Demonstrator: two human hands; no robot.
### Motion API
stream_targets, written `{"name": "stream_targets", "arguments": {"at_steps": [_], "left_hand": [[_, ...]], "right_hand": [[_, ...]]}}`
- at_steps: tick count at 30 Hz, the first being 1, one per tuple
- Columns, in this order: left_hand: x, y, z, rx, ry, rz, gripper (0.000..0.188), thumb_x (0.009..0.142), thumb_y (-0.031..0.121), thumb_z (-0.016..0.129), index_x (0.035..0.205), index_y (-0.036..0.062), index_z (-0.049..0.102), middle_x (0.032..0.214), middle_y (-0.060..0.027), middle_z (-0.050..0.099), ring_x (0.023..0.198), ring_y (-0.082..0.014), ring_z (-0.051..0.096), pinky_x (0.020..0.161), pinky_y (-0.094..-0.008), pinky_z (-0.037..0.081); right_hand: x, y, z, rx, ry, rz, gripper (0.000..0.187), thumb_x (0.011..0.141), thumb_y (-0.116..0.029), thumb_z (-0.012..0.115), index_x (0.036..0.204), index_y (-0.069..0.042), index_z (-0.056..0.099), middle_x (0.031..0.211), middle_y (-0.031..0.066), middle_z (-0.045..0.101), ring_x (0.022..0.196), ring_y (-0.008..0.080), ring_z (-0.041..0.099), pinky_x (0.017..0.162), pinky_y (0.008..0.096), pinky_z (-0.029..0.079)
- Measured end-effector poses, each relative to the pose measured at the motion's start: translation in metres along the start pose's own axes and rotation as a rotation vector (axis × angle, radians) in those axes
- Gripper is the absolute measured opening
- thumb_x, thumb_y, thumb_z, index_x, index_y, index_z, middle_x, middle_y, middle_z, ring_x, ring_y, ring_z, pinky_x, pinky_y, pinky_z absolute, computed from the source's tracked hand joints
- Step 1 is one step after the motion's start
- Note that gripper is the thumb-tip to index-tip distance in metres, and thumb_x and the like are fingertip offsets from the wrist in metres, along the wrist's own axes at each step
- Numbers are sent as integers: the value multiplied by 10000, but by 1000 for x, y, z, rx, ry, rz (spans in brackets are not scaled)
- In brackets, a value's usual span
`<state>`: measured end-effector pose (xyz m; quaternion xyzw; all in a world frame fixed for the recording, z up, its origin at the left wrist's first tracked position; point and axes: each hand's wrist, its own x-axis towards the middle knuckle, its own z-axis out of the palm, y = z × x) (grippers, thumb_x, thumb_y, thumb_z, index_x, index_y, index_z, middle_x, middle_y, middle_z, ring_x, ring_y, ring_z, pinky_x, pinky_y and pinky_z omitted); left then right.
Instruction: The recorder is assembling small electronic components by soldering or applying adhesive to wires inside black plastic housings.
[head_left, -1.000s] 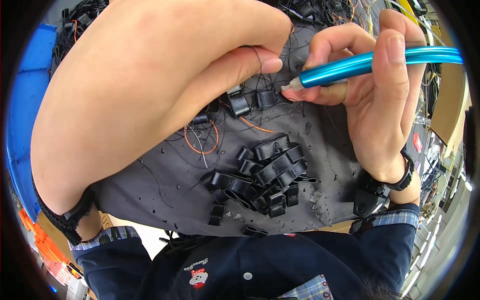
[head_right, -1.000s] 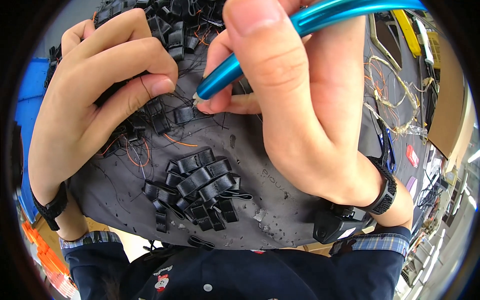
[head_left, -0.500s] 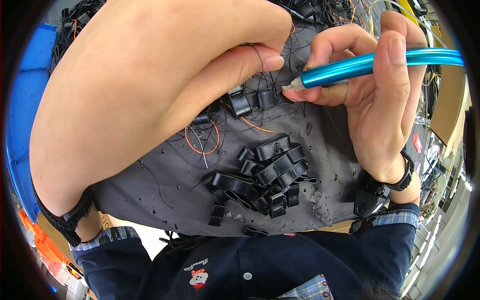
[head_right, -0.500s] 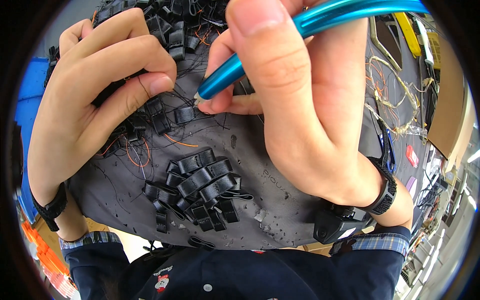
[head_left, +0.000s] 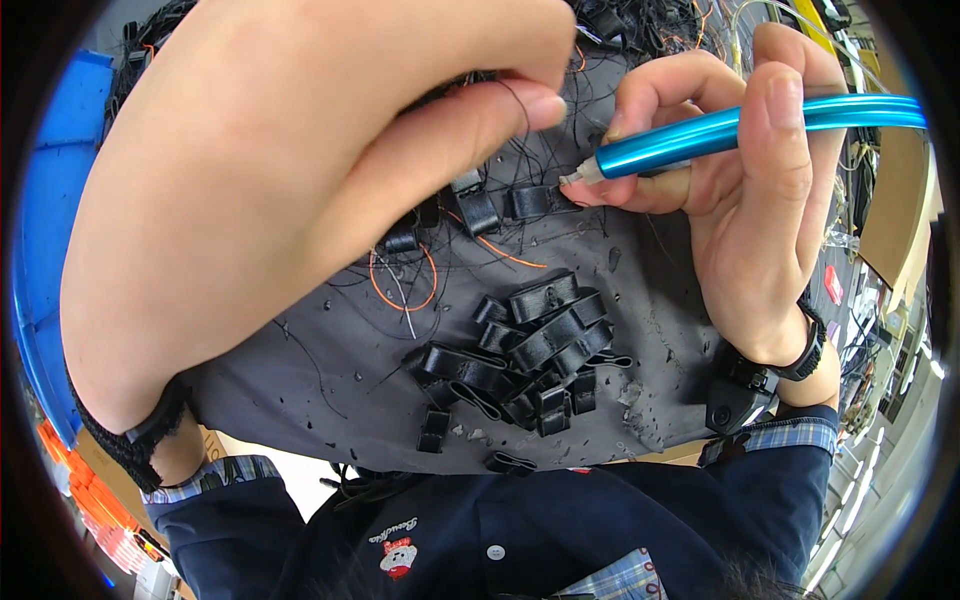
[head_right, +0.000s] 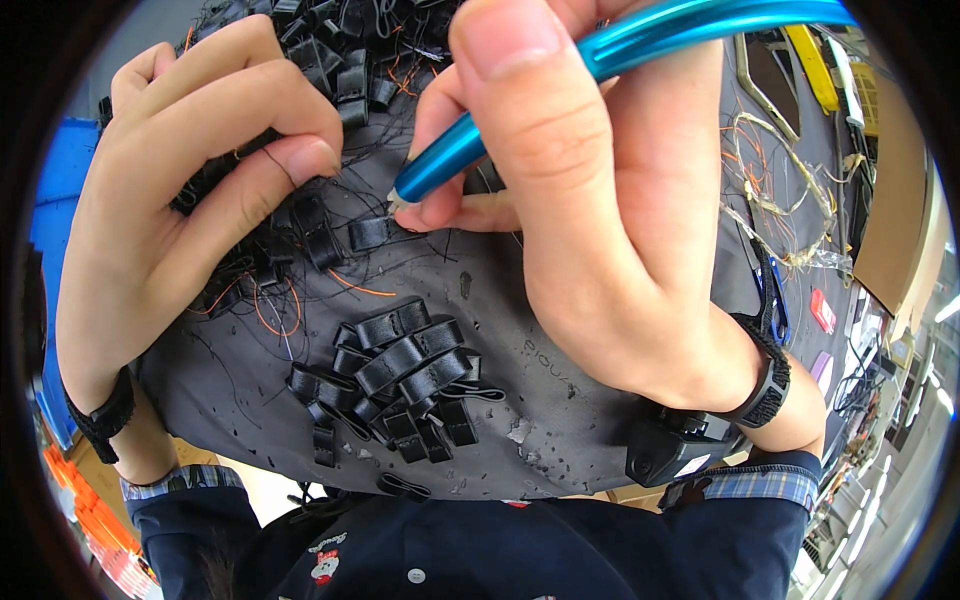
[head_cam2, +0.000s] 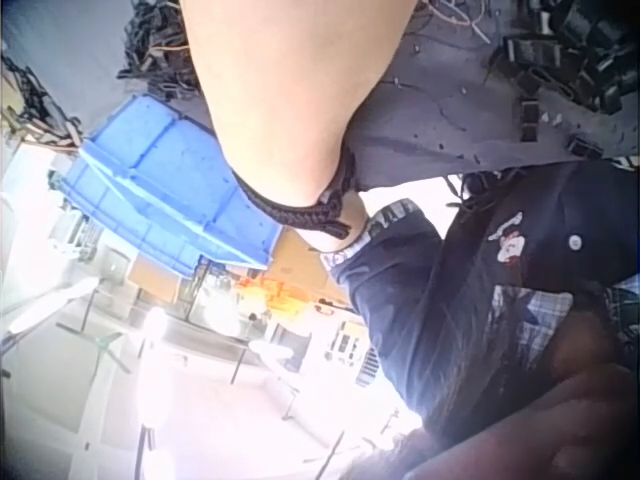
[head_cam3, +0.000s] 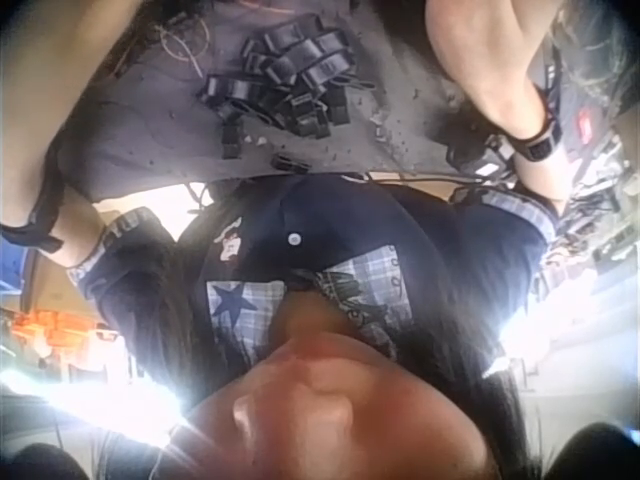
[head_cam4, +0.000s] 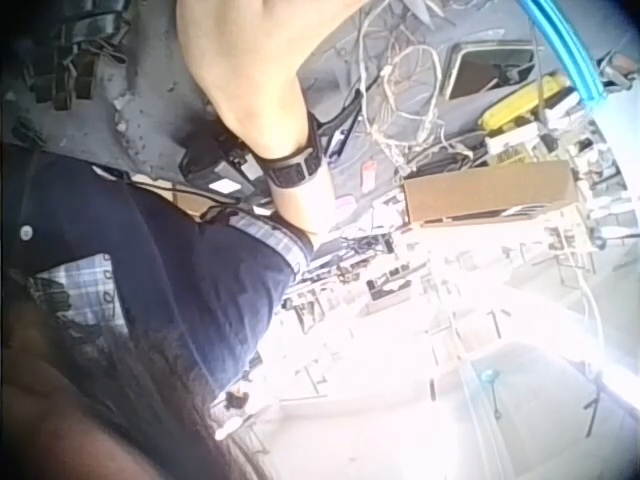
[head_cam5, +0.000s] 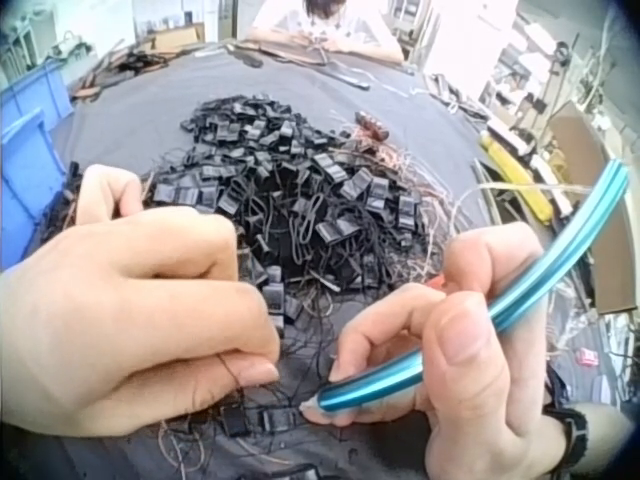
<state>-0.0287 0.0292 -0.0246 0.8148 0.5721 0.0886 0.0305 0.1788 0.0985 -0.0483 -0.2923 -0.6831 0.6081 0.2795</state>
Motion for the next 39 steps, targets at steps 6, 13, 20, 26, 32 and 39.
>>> {"name": "stream_targets", "arguments": {"at_steps": [6,13,20,26,32,39], "left_hand": [[3,16,-12,-2,4,5,354,566,-10,548,896,94,622,801,-30,426,758,-167,461,747,-281,271],[0,38,-3,-40,-15,-17,333,575,156,747,895,140,656,793,8,395,732,-136,421,767,-326,227],[-1,40,2,-66,72,-10,184,603,170,726,747,134,617,746,34,411,712,-124,439,731,-345,222],[1,43,3,-82,119,-47,207,596,180,731,683,142,547,766,34,413,742,-135,439,752,-344,221],[-6,32,4,-342,-64,-14,259,575,206,755,706,154,538,830,11,400,791,-138,418,783,-339,216],[-6,27,-2,-345,-96,-10,281,571,223,765,729,149,544,836,7,404,822,-145,438,812,-338,217]], "right_hand": [[1,-9,6,196,131,114,319,949,-415,292,929,-98,275,782,157,507,568,197,574,606,433,585],[2,-1,-4,483,158,42,243,946,-368,285,970,-138,360,694,65,440,471,124,448,555,378,583],[3,-4,-4,435,256,35,235,948,-376,286,974,-156,363,633,46,436,399,123,423,383,304,514],[4,-11,5,302,295,23,267,947,-429,290,950,-164,322,642,59,446,383,143,436,321,259,401],[2,-11,5,229,271,-61,273,949,-436,283,933,-164,299,649,74,450,363,154,432,322,257,391],[0,-11,5,218,244,-43,286,944,-450,285,944,-164,287,650,85,458,368,167,441,328,260,395]]}}
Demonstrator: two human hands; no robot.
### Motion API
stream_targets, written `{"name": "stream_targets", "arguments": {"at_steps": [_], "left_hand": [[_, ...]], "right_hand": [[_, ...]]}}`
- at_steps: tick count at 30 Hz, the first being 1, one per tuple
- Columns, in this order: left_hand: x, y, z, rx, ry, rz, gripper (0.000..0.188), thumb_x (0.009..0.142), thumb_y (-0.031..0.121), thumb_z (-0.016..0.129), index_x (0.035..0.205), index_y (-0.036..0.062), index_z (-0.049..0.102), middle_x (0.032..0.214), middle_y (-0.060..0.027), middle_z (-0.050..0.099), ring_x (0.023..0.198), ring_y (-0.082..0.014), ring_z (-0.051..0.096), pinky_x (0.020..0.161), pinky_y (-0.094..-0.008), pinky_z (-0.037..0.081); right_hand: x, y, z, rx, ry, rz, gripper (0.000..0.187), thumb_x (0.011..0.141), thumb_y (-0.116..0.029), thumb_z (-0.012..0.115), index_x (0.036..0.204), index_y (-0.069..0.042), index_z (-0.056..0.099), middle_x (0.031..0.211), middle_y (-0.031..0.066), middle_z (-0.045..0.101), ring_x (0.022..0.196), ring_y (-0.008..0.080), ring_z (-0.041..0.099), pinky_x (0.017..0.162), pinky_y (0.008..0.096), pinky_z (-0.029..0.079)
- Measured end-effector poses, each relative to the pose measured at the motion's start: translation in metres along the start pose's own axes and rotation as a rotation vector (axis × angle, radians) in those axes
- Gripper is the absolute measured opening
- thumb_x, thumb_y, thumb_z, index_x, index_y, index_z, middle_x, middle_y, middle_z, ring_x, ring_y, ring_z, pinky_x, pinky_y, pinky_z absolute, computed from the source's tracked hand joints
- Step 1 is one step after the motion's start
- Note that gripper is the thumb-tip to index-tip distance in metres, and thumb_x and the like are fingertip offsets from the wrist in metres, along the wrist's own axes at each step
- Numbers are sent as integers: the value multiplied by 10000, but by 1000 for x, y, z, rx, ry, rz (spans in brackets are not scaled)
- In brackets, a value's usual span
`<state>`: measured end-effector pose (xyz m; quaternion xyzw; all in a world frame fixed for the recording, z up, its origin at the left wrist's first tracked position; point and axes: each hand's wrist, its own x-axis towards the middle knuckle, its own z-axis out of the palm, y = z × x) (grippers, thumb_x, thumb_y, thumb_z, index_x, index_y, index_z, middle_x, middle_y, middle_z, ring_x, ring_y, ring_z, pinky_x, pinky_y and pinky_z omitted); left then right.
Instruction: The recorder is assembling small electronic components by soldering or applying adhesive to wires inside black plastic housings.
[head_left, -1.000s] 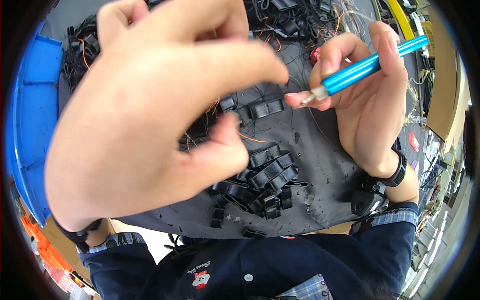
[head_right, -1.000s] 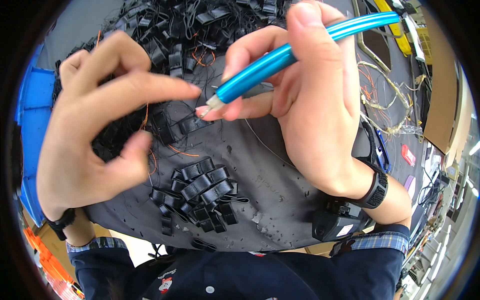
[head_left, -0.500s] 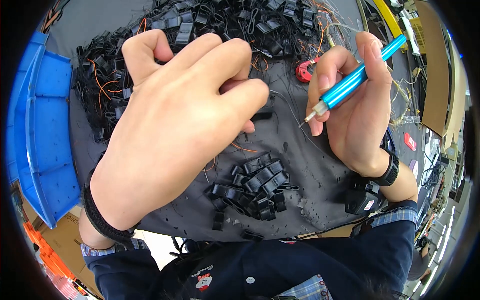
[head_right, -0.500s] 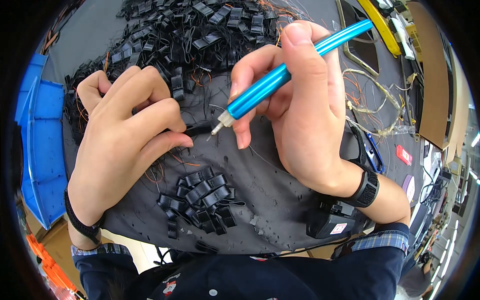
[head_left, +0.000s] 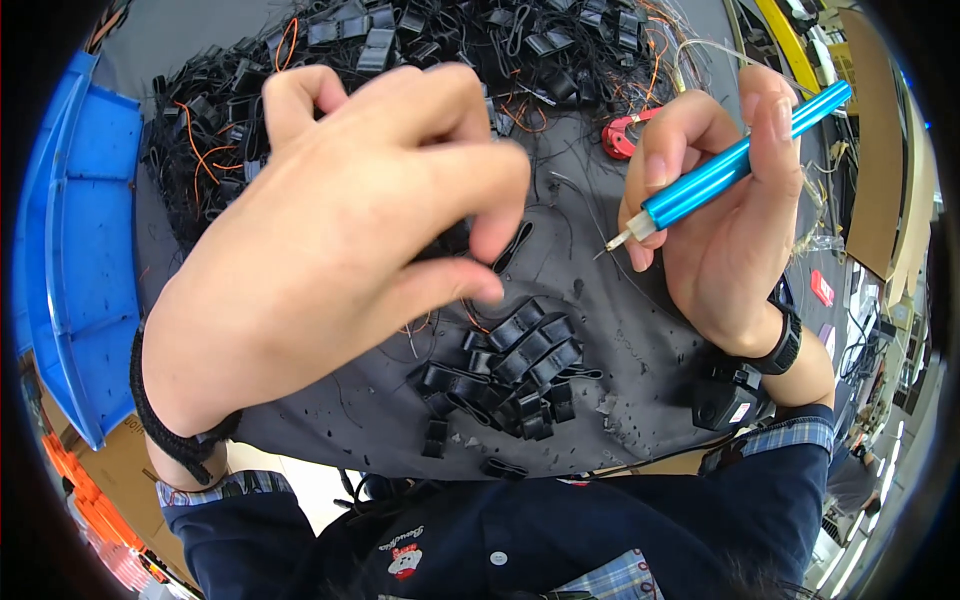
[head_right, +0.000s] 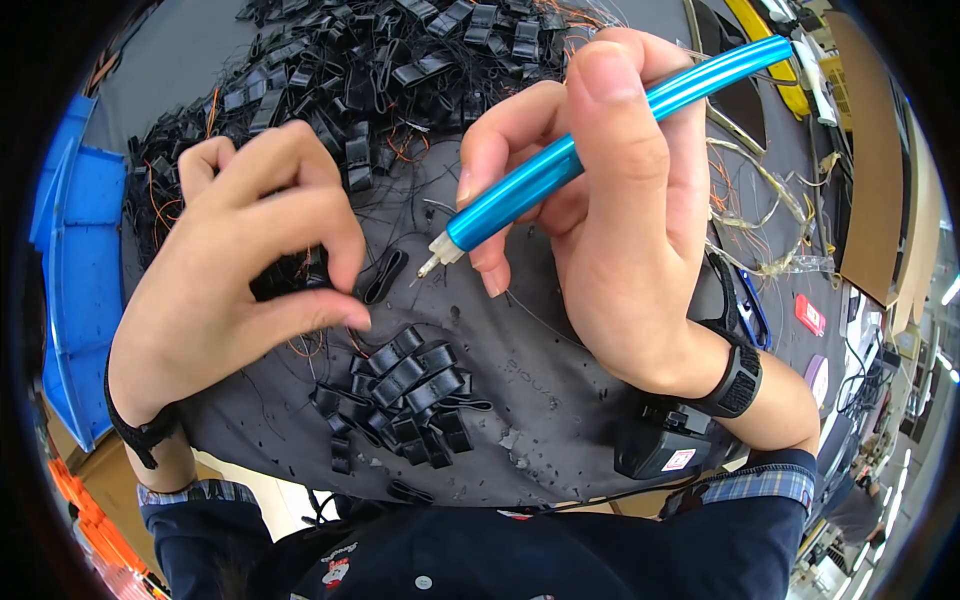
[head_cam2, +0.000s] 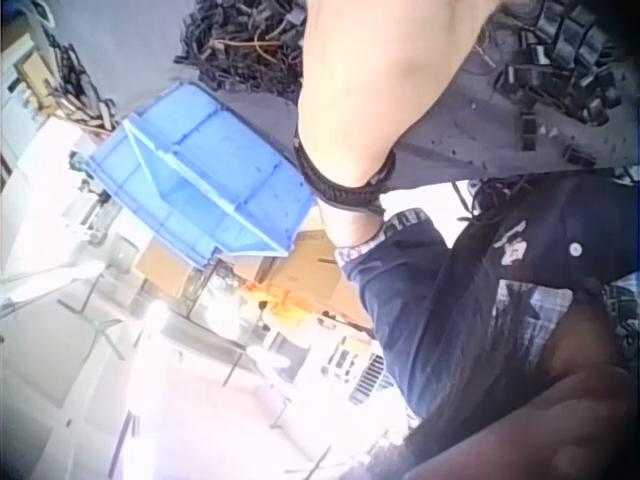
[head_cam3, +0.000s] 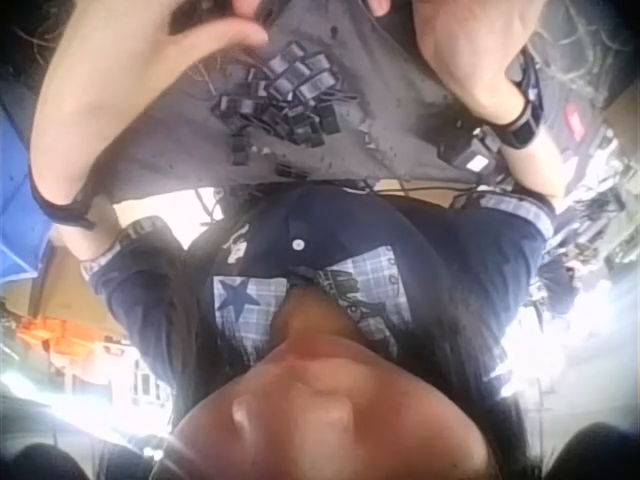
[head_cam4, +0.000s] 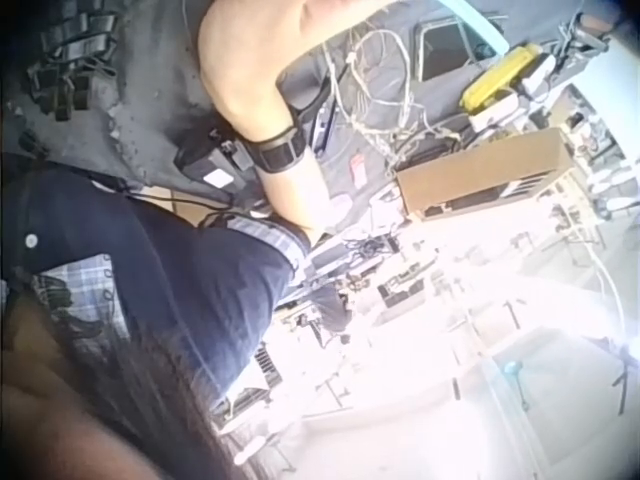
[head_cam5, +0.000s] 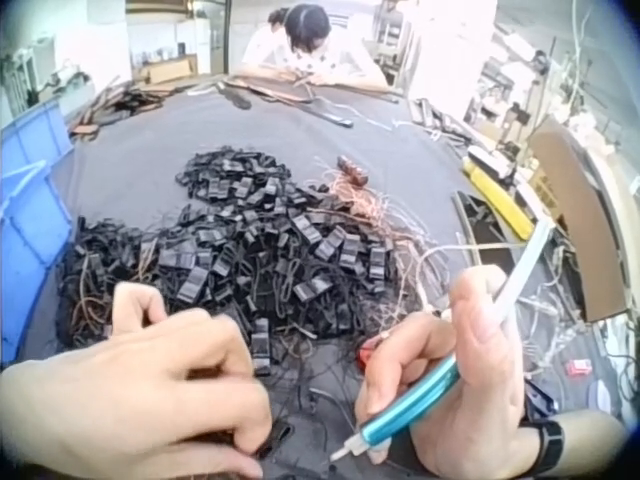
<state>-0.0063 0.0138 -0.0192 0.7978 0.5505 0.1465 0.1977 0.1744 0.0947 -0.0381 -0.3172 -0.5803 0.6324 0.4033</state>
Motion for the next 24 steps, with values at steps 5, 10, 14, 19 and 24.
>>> {"name": "stream_targets", "arguments": {"at_steps": [5,10,14,19,24], "left_hand": [[2,2,3,101,110,-62,298,582,229,765,808,147,590,825,9,415,816,-149,457,846,-361,208],[4,5,7,211,173,-82,233,625,130,735,813,144,598,809,11,432,805,-144,464,830,-367,216],[9,7,9,219,271,-97,203,636,73,705,781,143,581,791,15,441,802,-142,468,816,-364,227],[6,9,8,304,233,-87,201,630,31,684,733,141,551,788,25,457,793,-142,468,803,-352,234],[1,0,-7,183,231,-110,182,648,89,719,761,125,580,819,14,475,822,-137,472,817,-349,234]], "right_hand": [[1,0,2,-35,25,-1,284,944,-450,285,949,-167,278,651,90,463,373,173,446,332,262,398],[2,0,2,-36,15,-20,280,944,-449,284,946,-169,270,651,91,464,376,174,448,333,263,400],[3,1,1,-26,11,-26,277,944,-446,289,932,-170,270,648,93,465,376,173,447,325,263,398],[4,1,1,-31,23,-42,272,944,-440,304,916,-170,273,644,100,466,372,174,445,318,261,397],[5,3,-2,6,-36,-75,289,942,-441,315,892,-158,277,637,113,465,379,181,452,315,263,399]]}}
